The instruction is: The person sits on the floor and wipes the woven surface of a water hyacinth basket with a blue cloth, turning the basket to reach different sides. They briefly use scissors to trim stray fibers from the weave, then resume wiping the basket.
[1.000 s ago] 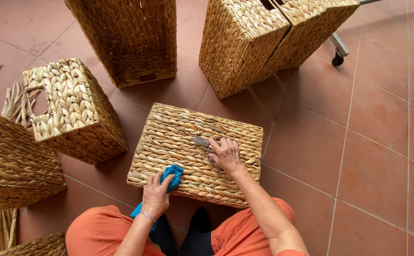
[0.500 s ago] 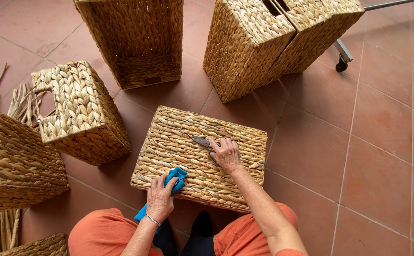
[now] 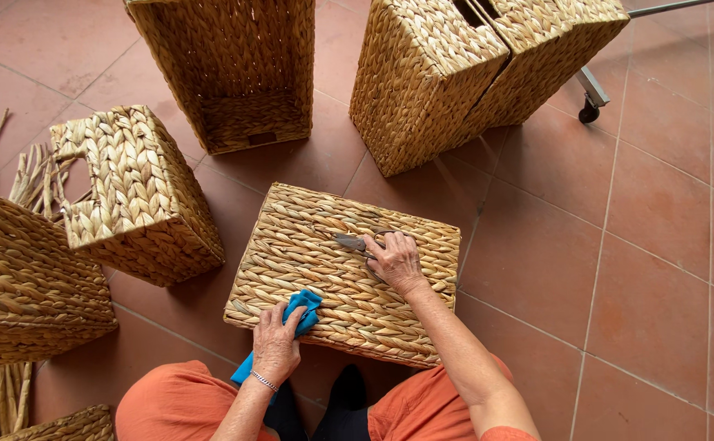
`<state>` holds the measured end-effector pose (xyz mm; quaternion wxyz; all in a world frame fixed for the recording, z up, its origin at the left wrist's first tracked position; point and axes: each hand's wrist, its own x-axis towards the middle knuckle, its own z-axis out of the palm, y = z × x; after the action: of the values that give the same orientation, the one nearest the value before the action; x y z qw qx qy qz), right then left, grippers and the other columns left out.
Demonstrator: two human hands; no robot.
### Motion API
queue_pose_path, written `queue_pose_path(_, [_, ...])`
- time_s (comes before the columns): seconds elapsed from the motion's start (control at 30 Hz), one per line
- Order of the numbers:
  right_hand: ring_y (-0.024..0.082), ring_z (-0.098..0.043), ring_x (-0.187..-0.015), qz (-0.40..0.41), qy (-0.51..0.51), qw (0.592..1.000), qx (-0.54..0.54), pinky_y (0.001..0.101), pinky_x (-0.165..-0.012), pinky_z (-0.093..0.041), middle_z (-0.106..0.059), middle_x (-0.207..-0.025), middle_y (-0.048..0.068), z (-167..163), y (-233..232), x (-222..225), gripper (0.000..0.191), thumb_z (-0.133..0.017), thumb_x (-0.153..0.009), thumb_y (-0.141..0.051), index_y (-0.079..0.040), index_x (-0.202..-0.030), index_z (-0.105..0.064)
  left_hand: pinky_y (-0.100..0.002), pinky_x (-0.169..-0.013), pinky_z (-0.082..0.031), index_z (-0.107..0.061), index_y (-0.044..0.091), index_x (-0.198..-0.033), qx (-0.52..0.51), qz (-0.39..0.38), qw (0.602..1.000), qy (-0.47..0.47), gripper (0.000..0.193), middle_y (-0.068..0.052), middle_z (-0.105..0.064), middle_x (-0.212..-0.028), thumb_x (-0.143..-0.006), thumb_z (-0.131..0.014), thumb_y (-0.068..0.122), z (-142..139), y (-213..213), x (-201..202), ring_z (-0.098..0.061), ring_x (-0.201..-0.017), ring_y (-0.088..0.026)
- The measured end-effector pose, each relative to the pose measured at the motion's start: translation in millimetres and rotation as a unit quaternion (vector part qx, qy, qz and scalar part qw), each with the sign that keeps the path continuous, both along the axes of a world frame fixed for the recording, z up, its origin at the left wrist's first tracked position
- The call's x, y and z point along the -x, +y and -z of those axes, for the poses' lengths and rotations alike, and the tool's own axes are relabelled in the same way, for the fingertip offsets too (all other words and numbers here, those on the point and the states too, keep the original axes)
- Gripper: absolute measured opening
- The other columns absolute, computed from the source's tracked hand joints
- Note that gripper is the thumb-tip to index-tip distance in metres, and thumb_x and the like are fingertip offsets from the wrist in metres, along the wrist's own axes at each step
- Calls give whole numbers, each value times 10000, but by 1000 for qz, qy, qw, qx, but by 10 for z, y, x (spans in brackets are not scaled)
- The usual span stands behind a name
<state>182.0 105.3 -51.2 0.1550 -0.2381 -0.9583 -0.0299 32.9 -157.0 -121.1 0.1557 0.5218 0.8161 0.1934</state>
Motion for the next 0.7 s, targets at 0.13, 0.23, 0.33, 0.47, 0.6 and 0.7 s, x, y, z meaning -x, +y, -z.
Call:
queue_pose_path(0.13, [246, -564, -912, -11, -20, 1000, -16, 421, -766, -457, -587, -957, 58, -3, 33, -13, 684, -871, -719, -306, -189, -1347, -627, -497, -957, -440, -562, 224, -1336, 3, -2, 1000, -2, 738, -104, -477, -1358, -659, -774, 21, 12, 7, -11, -454, -1228, -355])
queue_pose_path(0.23, [244, -569, -914, -18, -30, 999, -25, 422, -767, -459, -585, -962, 63, -6, 48, 35, 711, -880, -710, -309, -178, -1355, -612, -498, -965, -438, -568, 220, -1330, 0, -4, 1000, 11, 728, -103, -479, -1358, -660, -766, 16, 19, 12, -14, -455, -1233, -354])
queue_pose_path(0.33, [234, -577, -922, -24, -12, 998, -59, 411, -772, -464, -584, -962, 51, -8, 50, 74, 678, -878, -706, -269, -190, -1330, -623, -498, -967, -437, -574, 219, -1325, -5, -5, 1000, 18, 723, -103, -482, -1355, -657, -758, 12, 23, 9, -15, -455, -1237, -353])
queue_pose_path(0.47, [243, -578, -915, -42, 13, 998, -42, 418, -754, -461, -587, -968, 62, 14, 27, 128, 686, -872, -693, -305, -193, -1324, -628, -500, -954, -439, -571, 212, -1328, -8, -9, 1000, 9, 730, -108, -481, -1356, -650, -758, 13, 25, 8, -24, -455, -1231, -358])
queue_pose_path(0.6, [248, -577, -912, -30, 7, 999, -21, 416, -750, -463, -581, -961, 64, 59, 4, 214, 676, -872, -700, -314, -194, -1321, -632, -492, -960, -442, -575, 221, -1330, 1, -11, 1000, 11, 731, -101, -486, -1362, -655, -738, -9, 22, 10, -22, -458, -1238, -351])
queue_pose_path(0.7, [253, -566, -917, -23, -5, 1000, 5, 421, -765, -456, -579, -965, 71, 106, 26, 204, 686, -869, -702, -320, -188, -1332, -631, -496, -962, -440, -575, 218, -1325, -2, -11, 1000, 18, 729, -98, -486, -1368, -652, -741, -8, 20, 12, -16, -457, -1236, -352])
